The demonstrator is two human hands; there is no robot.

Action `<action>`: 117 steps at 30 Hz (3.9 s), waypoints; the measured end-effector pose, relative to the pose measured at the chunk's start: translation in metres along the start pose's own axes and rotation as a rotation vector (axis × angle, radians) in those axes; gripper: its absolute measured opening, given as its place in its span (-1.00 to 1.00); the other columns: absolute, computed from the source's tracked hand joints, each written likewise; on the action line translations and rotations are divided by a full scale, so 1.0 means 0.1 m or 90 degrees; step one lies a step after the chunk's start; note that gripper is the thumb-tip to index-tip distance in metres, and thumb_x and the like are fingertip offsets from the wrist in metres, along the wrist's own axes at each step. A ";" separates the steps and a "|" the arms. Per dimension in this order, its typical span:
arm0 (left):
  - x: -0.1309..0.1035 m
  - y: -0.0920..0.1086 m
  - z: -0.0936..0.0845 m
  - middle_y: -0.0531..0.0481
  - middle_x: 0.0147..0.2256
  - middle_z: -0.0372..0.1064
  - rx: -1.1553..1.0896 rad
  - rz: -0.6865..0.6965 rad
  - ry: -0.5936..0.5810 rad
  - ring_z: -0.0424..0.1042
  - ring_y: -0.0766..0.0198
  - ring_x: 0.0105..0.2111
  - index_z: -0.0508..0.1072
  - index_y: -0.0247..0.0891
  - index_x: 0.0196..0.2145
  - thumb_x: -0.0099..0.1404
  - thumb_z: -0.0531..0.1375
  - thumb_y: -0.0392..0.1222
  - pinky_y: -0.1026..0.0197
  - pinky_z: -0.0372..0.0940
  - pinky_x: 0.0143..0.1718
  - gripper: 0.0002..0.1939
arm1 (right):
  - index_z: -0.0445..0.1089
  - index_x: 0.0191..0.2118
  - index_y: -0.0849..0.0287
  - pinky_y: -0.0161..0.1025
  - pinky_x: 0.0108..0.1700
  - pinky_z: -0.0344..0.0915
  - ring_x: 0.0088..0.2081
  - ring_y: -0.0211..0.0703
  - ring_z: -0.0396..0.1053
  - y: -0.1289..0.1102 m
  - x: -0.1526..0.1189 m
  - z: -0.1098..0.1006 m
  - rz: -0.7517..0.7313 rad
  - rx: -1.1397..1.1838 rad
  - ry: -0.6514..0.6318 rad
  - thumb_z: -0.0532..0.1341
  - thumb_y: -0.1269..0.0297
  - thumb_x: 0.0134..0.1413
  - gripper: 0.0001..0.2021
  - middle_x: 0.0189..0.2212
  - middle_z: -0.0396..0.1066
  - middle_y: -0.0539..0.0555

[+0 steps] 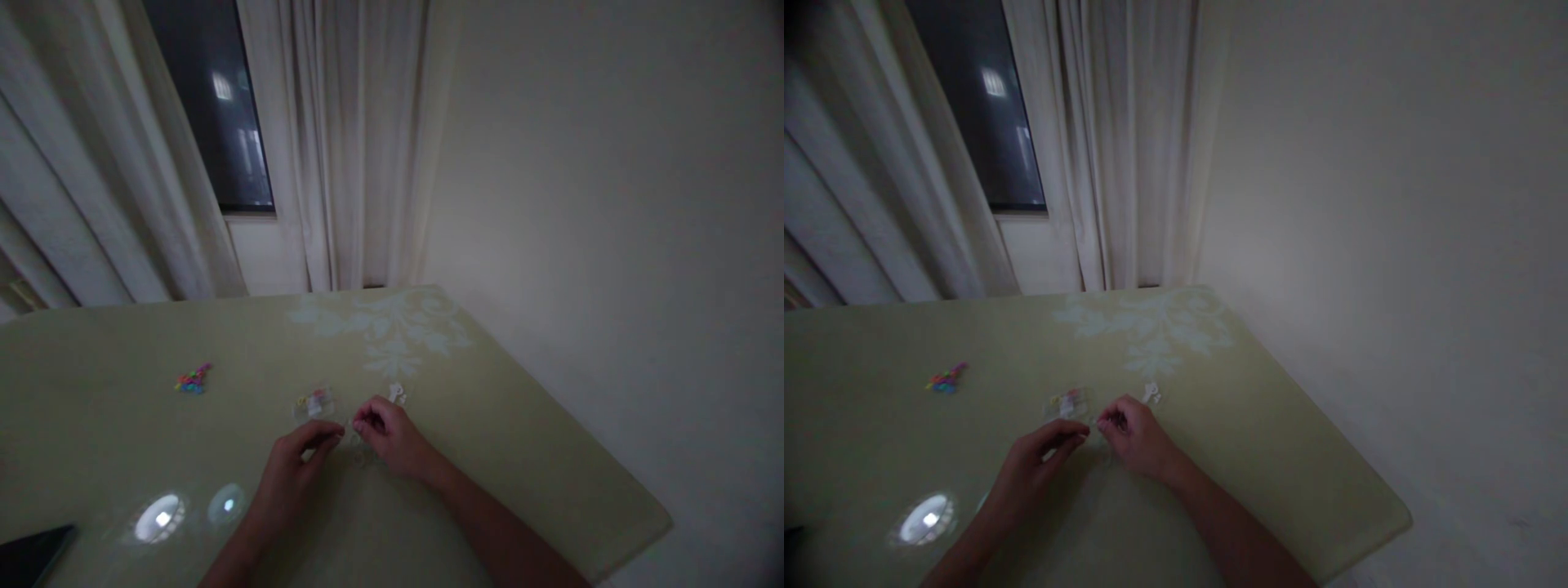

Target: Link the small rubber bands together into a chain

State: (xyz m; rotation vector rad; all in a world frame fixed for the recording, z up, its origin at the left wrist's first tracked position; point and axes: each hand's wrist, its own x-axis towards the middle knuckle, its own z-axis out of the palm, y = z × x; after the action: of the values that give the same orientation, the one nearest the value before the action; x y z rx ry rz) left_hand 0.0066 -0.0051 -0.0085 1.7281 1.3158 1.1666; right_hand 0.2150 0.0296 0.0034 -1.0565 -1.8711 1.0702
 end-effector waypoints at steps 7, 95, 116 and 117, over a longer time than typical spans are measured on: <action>-0.01 -0.01 0.03 -0.08 -0.19 0.67 -0.040 0.043 0.052 0.65 0.08 -0.22 0.68 -0.13 -0.12 0.30 0.31 -0.02 0.16 0.53 -0.17 -0.75 | 0.44 -0.24 0.23 -0.31 -0.40 0.08 -0.44 -0.29 0.14 -0.10 -0.05 0.08 0.048 0.145 -0.056 0.30 0.06 0.23 -0.72 -0.47 0.25 -0.08; -0.06 0.10 0.04 -0.08 -0.26 0.67 -0.081 0.024 0.054 0.64 0.11 -0.27 0.67 -0.17 -0.23 0.29 0.34 -0.03 0.17 0.52 -0.20 -0.80 | 0.45 -0.20 0.19 -0.32 -0.40 0.10 -0.43 -0.30 0.13 -0.17 -0.12 0.00 -0.040 0.074 -0.030 0.32 0.18 0.18 -0.82 -0.40 0.24 -0.05; -0.11 0.16 0.09 0.01 -0.36 0.63 -0.004 0.053 0.058 0.61 0.19 -0.36 0.63 -0.16 -0.29 0.30 0.31 -0.12 0.25 0.46 -0.29 -0.89 | 0.34 -0.33 0.14 -0.32 -0.37 0.16 -0.41 -0.26 0.20 -0.12 -0.14 0.09 -0.174 -0.061 0.070 0.27 0.42 0.01 -0.90 -0.41 0.23 -0.05; -0.11 0.17 0.09 0.01 -0.36 0.63 -0.015 0.049 0.052 0.60 0.19 -0.36 0.62 -0.16 -0.30 0.30 0.30 -0.12 0.24 0.46 -0.29 -0.89 | 0.34 -0.33 0.14 -0.33 -0.39 0.14 -0.43 -0.28 0.18 -0.12 -0.13 0.09 -0.165 -0.036 0.058 0.27 0.41 0.02 -0.90 -0.42 0.22 -0.05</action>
State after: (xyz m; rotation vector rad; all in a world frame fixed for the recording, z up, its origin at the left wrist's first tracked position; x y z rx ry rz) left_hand 0.0200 -0.0203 0.0000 1.7444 1.2878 1.3028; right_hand 0.2093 0.0111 0.0085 -0.8498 -1.9118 0.8106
